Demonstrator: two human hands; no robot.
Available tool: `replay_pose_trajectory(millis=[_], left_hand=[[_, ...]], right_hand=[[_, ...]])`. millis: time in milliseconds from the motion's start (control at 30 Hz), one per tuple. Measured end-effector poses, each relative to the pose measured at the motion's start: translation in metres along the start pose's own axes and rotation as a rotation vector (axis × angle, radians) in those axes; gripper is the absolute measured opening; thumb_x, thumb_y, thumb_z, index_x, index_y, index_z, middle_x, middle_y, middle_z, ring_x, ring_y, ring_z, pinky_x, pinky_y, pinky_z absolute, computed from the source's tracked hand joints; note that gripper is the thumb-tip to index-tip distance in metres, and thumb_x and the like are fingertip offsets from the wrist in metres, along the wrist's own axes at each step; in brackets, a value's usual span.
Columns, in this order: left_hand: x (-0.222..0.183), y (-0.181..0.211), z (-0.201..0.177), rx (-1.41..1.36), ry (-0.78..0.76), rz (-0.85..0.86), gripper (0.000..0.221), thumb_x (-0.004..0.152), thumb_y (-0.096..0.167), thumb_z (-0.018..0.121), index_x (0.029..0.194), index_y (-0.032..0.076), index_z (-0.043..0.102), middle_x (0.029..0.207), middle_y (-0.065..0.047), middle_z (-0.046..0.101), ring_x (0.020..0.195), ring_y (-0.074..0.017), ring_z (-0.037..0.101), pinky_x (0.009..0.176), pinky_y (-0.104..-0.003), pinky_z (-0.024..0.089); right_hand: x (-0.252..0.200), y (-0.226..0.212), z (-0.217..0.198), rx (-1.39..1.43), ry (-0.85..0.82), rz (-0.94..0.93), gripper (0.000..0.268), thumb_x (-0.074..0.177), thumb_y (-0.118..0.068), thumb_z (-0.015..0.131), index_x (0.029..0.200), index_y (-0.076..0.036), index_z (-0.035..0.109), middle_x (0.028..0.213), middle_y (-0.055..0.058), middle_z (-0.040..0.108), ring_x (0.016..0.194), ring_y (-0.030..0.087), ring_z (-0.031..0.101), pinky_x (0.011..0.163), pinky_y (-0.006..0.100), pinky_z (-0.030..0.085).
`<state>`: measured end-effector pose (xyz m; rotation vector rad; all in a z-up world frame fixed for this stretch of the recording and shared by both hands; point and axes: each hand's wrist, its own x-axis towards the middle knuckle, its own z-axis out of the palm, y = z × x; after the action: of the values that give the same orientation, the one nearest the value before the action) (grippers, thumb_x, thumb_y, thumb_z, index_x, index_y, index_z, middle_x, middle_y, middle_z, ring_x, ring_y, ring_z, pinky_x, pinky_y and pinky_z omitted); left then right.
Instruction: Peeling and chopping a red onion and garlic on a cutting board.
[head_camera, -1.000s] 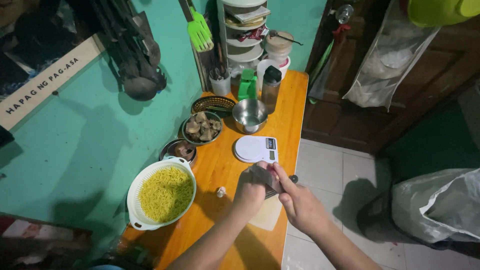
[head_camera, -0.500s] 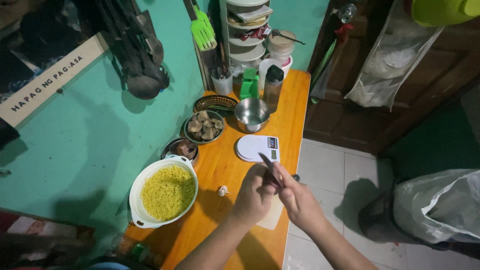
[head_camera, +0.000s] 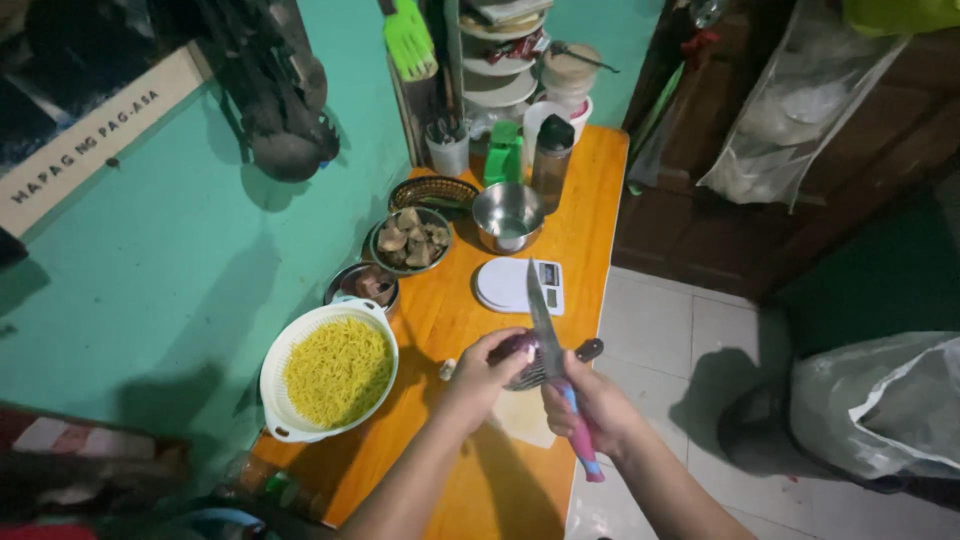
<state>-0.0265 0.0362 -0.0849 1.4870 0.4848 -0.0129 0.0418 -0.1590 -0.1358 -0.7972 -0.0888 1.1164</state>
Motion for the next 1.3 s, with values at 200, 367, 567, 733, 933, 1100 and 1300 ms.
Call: replay_pose_trajectory(millis=[200, 367, 567, 733, 933, 1100, 1300], left_hand=[[0.025, -0.051, -0.042, -0.172, -0.208, -0.138, 0.055, 0.09, 0.002, 0.052, 0.144, -0.006, 0.047, 0.124, -0.021, 0.061, 0.11, -0.0261, 0.064, 0.1, -0.038, 0.059], [0.036, -0.087, -0.056, -0.116, -0.124, -0.022, 0.042, 0.087, 0.012, 0.073, 0.125, -0.003, 0.069, 0.109, -0.012, 0.072, 0.094, -0.0182, 0.065, 0.087, -0.028, 0.052], [0.039, -0.092, -0.062, -0.182, -0.211, 0.012, 0.046, 0.087, 0.007, 0.073, 0.13, -0.008, 0.069, 0.114, -0.017, 0.076, 0.101, -0.0225, 0.071, 0.094, -0.031, 0.057], [0.046, -0.104, -0.062, -0.224, -0.199, 0.106, 0.053, 0.088, 0.012, 0.073, 0.135, -0.011, 0.063, 0.117, -0.02, 0.073, 0.1, -0.024, 0.069, 0.091, -0.032, 0.057], [0.047, -0.08, -0.056, -0.047, -0.035, 0.037, 0.053, 0.087, 0.013, 0.072, 0.138, 0.0, 0.066, 0.124, -0.014, 0.077, 0.107, -0.0206, 0.074, 0.096, -0.029, 0.059], [0.037, -0.076, -0.059, 0.083, 0.055, 0.064, 0.046, 0.087, 0.007, 0.068, 0.132, 0.016, 0.067, 0.127, -0.006, 0.074, 0.114, -0.0201, 0.07, 0.103, -0.034, 0.055], [0.056, -0.12, -0.077, -0.423, 0.02, 0.09, 0.051, 0.096, -0.002, 0.058, 0.147, -0.001, 0.057, 0.15, -0.016, 0.061, 0.131, -0.0266, 0.061, 0.11, -0.036, 0.05]], right_hand=[[0.036, 0.034, -0.023, 0.125, 0.004, 0.086, 0.05, 0.114, -0.049, 0.041, 0.087, -0.01, 0.058, 0.057, -0.004, 0.049, 0.044, 0.01, 0.045, 0.041, 0.025, 0.041], [0.057, 0.056, -0.036, 0.124, -0.004, 0.146, 0.058, 0.109, -0.057, 0.045, 0.078, -0.008, 0.055, 0.058, 0.003, 0.05, 0.044, 0.013, 0.041, 0.044, 0.029, 0.036], [0.069, 0.062, -0.048, 0.103, 0.002, 0.14, 0.053, 0.11, -0.054, 0.046, 0.077, -0.013, 0.055, 0.057, -0.003, 0.049, 0.043, 0.01, 0.041, 0.041, 0.027, 0.035], [0.079, 0.045, -0.043, 0.121, 0.005, 0.171, 0.053, 0.109, -0.053, 0.05, 0.076, -0.012, 0.054, 0.056, -0.001, 0.047, 0.043, 0.012, 0.039, 0.042, 0.028, 0.033], [0.083, 0.011, -0.02, -0.053, 0.098, 0.177, 0.047, 0.113, -0.045, 0.046, 0.095, -0.005, 0.064, 0.056, -0.002, 0.052, 0.042, 0.011, 0.045, 0.038, 0.028, 0.037], [0.104, 0.013, -0.056, -0.025, 0.088, 0.147, 0.047, 0.113, -0.044, 0.047, 0.081, -0.011, 0.055, 0.055, 0.0, 0.048, 0.042, 0.011, 0.042, 0.037, 0.025, 0.034], [0.097, -0.005, 0.002, -0.909, 0.375, 0.127, 0.064, 0.106, -0.051, 0.035, 0.157, -0.018, 0.057, 0.069, 0.002, 0.05, 0.058, 0.012, 0.049, 0.06, 0.03, 0.049]])
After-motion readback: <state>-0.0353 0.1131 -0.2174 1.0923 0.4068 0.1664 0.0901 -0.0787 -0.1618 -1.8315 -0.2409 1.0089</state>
